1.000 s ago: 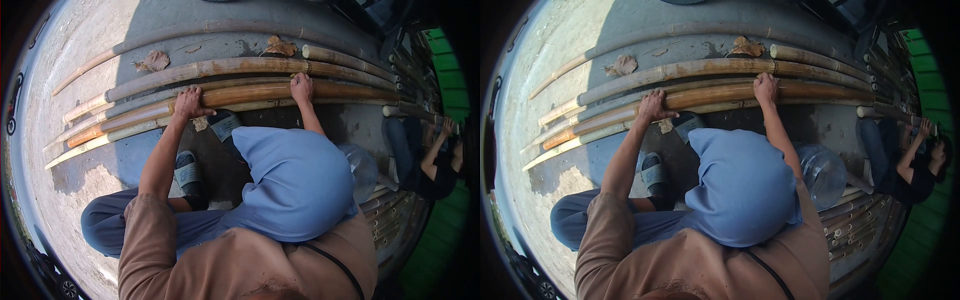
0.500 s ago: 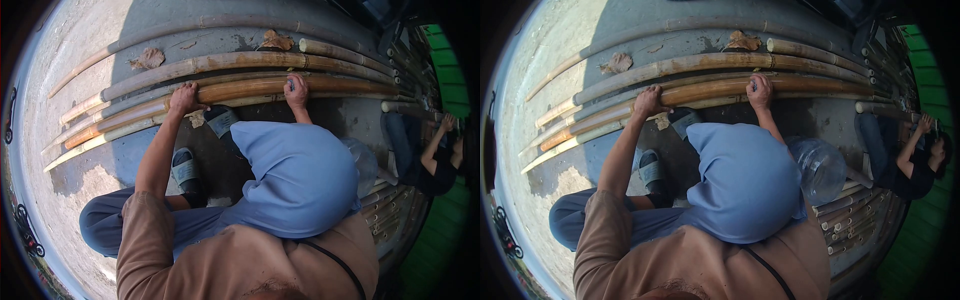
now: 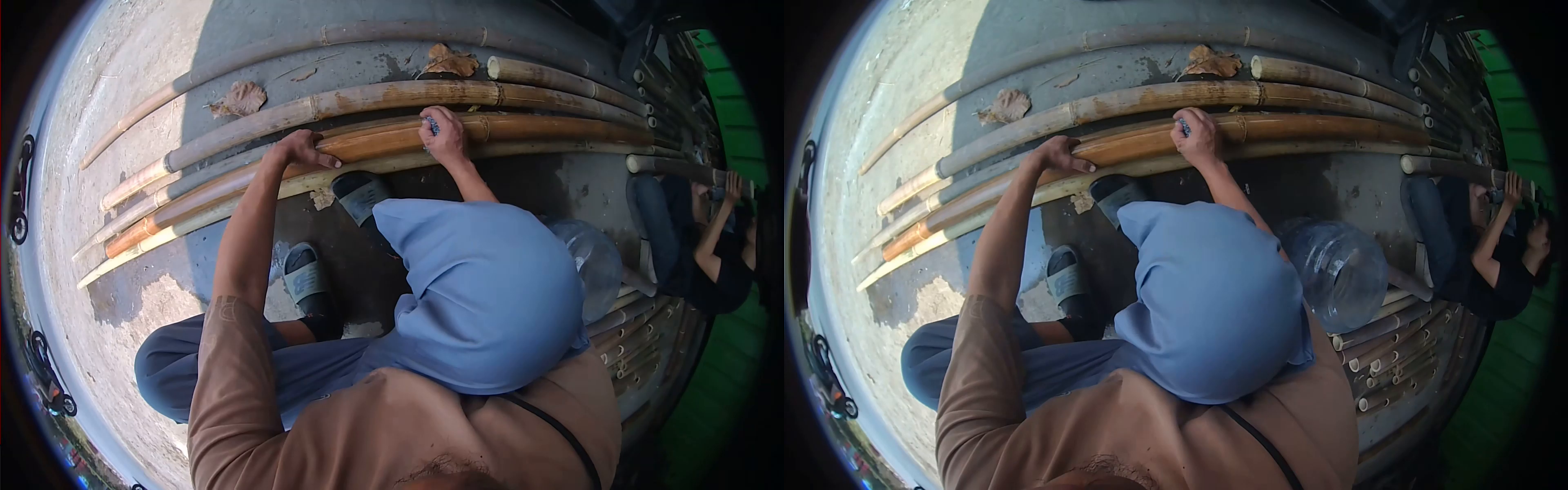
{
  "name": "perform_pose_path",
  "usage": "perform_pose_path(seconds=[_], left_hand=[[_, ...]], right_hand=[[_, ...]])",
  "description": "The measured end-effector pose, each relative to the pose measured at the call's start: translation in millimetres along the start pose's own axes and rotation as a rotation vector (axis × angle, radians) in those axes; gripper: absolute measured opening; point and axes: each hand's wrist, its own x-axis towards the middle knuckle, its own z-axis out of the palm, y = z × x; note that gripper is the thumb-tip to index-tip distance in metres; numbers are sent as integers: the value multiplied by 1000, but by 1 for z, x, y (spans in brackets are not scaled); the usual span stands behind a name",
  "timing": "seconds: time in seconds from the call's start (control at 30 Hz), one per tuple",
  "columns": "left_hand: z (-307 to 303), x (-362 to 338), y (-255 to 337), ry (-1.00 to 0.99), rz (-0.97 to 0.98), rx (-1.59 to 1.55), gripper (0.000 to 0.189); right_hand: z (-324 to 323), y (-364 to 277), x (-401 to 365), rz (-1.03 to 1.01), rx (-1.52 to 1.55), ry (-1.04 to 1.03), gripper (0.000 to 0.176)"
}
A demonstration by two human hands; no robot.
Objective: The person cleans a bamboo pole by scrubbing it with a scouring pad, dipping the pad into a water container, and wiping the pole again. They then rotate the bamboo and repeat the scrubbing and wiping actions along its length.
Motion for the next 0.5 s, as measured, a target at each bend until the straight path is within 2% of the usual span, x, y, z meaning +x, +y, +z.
perform_pose_path(seconds=[0.03,0.07,0.1,0.17,0.23,0.3,0.37,0.47,0.5], left_hand=[[3,1,-3,-7,26,-67,108],[8,12,-11,27,-89,71,107],[7,11,-8,23,-93,62,106],[0,11,0,-61,-79,8,105],[9,20,-12,-15,-69,38,103],[7,26,-19,-5,-79,46,101],[3,18,-6,-61,-107,27,100],[-4,6,3,-82,-104,-6,98],[-4,6,6,-93,-95,-13,98]], right_hand=[[-25,28,-1,60,-114,34,18],[-51,44,2,60,-197,44,17],[-65,55,6,58,-284,60,17],[-47,62,4,18,-349,74,15],[-4,21,3,27,-235,44,13],[41,-44,9,-52,9,-146,15],[81,-91,4,-207,135,-215,17],[77,-94,10,-215,84,-315,19],[65,-76,16,-86,32,-369,18]])
